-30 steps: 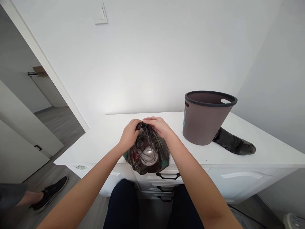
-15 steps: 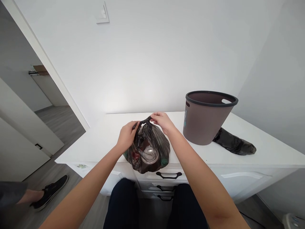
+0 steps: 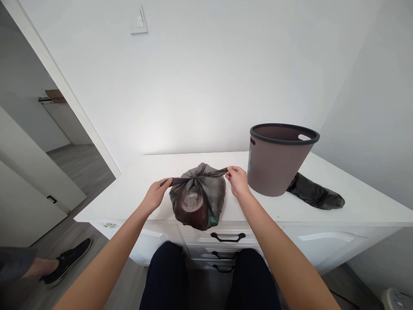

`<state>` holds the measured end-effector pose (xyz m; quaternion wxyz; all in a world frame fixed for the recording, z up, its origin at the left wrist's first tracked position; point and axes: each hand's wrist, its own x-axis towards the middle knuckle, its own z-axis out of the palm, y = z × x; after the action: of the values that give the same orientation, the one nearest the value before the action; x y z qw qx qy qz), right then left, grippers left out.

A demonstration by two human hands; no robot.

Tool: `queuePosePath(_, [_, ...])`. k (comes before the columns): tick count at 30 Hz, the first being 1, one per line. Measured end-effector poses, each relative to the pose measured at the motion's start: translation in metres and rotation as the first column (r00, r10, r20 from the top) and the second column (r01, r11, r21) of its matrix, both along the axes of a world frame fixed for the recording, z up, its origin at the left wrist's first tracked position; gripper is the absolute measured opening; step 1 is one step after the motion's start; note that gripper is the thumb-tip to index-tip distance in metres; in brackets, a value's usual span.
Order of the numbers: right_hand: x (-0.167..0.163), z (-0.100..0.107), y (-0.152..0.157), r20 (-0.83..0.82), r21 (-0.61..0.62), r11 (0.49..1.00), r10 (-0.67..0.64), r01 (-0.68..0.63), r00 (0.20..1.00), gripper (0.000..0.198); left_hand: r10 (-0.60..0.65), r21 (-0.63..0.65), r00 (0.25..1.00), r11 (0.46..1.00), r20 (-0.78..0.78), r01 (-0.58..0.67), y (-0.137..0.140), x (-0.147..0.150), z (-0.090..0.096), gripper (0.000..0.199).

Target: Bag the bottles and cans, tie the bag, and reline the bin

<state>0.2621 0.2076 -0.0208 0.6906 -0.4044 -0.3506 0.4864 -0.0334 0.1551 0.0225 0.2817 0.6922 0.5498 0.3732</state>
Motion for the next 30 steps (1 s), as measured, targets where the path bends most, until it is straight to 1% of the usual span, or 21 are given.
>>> queuePosePath(3, [-0.001, -0.01, 0.001, -0.011, -0.027, 0.996, -0.085, 0.085, 0.996, 0.045, 0.028, -0.02, 0.999, 0.999, -0.02, -0.028, -0.003, -0.004, -0.001, 0.052])
queuePosePath(7, [-0.001, -0.015, 0.001, 0.021, -0.038, 0.99, -0.135, 0.136, 0.991, 0.042, 0.012, -0.026, 1.0, 1.0, -0.015, -0.012, -0.001, -0.002, -0.004, 0.05])
queuePosePath(9, [0.002, -0.015, 0.0, 0.061, -0.028, 0.988, -0.148, 0.15, 0.987, 0.038, 0.002, -0.016, 0.999, 1.0, 0.033, -0.001, 0.002, 0.001, -0.006, 0.051])
queuePosePath(12, [0.008, -0.01, -0.003, 0.125, -0.004, 0.982, -0.188, 0.19, 0.974, 0.029, 0.035, 0.019, 0.99, 0.999, 0.135, -0.038, 0.0, 0.005, -0.012, 0.06])
queuePosePath(13, [0.008, -0.008, -0.004, 0.175, 0.031, 0.976, -0.217, 0.215, 0.96, 0.026, 0.053, 0.026, 0.984, 0.998, 0.171, -0.058, -0.002, 0.006, -0.015, 0.064])
queuePosePath(14, [0.007, -0.005, -0.005, 0.257, 0.096, 0.968, -0.25, 0.233, 0.933, 0.026, 0.073, 0.03, 0.975, 0.996, 0.208, -0.081, -0.006, 0.007, -0.019, 0.066])
queuePosePath(15, [0.004, -0.002, -0.006, 0.37, 0.187, 0.957, -0.279, 0.223, 0.886, 0.029, 0.094, 0.033, 0.965, 0.994, 0.245, -0.105, -0.01, 0.007, -0.024, 0.067])
queuePosePath(16, [-0.002, 0.002, -0.007, 0.505, 0.288, 0.943, -0.299, 0.168, 0.81, 0.033, 0.117, 0.037, 0.951, 0.99, 0.286, -0.132, -0.016, 0.007, -0.029, 0.066])
queuePosePath(17, [-0.009, 0.007, -0.008, 0.645, 0.371, 0.926, -0.306, 0.063, 0.7, 0.038, 0.149, 0.045, 0.932, 0.984, 0.331, -0.173, -0.023, 0.007, -0.035, 0.065])
queuePosePath(18, [-0.017, 0.011, -0.008, 0.772, 0.411, 0.909, -0.301, -0.078, 0.559, 0.043, 0.189, 0.055, 0.905, 0.973, 0.381, -0.226, -0.031, 0.008, -0.041, 0.064])
queuePosePath(19, [-0.027, 0.016, -0.008, 0.873, 0.395, 0.891, -0.287, -0.225, 0.395, 0.048, 0.232, 0.06, 0.869, 0.956, 0.437, -0.286, -0.039, 0.008, -0.048, 0.063])
queuePosePath(20, [-0.037, 0.021, -0.007, 0.936, 0.339, 0.873, -0.275, -0.351, 0.22, 0.05, 0.277, 0.059, 0.825, 0.935, 0.492, -0.349, -0.049, 0.009, -0.055, 0.063])
queuePosePath(21, [-0.046, 0.025, -0.007, 0.961, 0.267, 0.857, -0.27, -0.44, 0.059, 0.05, 0.321, 0.05, 0.775, 0.91, 0.544, -0.413, -0.058, 0.01, -0.063, 0.062])
queuePosePath(22, [-0.054, 0.03, -0.006, 0.961, 0.2, 0.846, -0.269, -0.495, -0.071, 0.046, 0.361, 0.035, 0.724, 0.883, 0.587, -0.469, -0.069, 0.011, -0.072, 0.061])
queuePosePath(23, [-0.062, 0.034, -0.006, 0.949, 0.149, 0.839, -0.269, -0.523, -0.162, 0.04, 0.398, 0.015, 0.677, 0.856, 0.619, -0.517, -0.079, 0.012, -0.08, 0.06])
queuePosePath(24, [-0.067, 0.038, -0.006, 0.939, 0.116, 0.836, -0.268, -0.536, -0.216, 0.034, 0.428, -0.009, 0.64, 0.835, 0.638, -0.55, -0.089, 0.013, -0.09, 0.059])
queuePosePath(26, [-0.074, 0.047, -0.01, 0.929, 0.087, 0.838, -0.264, -0.539, -0.26, 0.027, 0.481, -0.055, 0.593, 0.804, 0.646, -0.592, -0.108, 0.013, -0.11, 0.059])
queuePosePath(28, [-0.075, 0.058, -0.018, 0.916, 0.071, 0.848, -0.264, -0.525, -0.303, 0.027, 0.519, -0.111, 0.594, 0.803, 0.615, -0.586, -0.123, 0.007, -0.133, 0.062])
queuePosePath(30, [-0.07, 0.074, -0.033, 0.906, 0.065, 0.86, -0.263, -0.506, -0.332, 0.03, 0.537, -0.174, 0.629, 0.82, 0.562, -0.545, -0.134, -0.004, -0.157, 0.066])
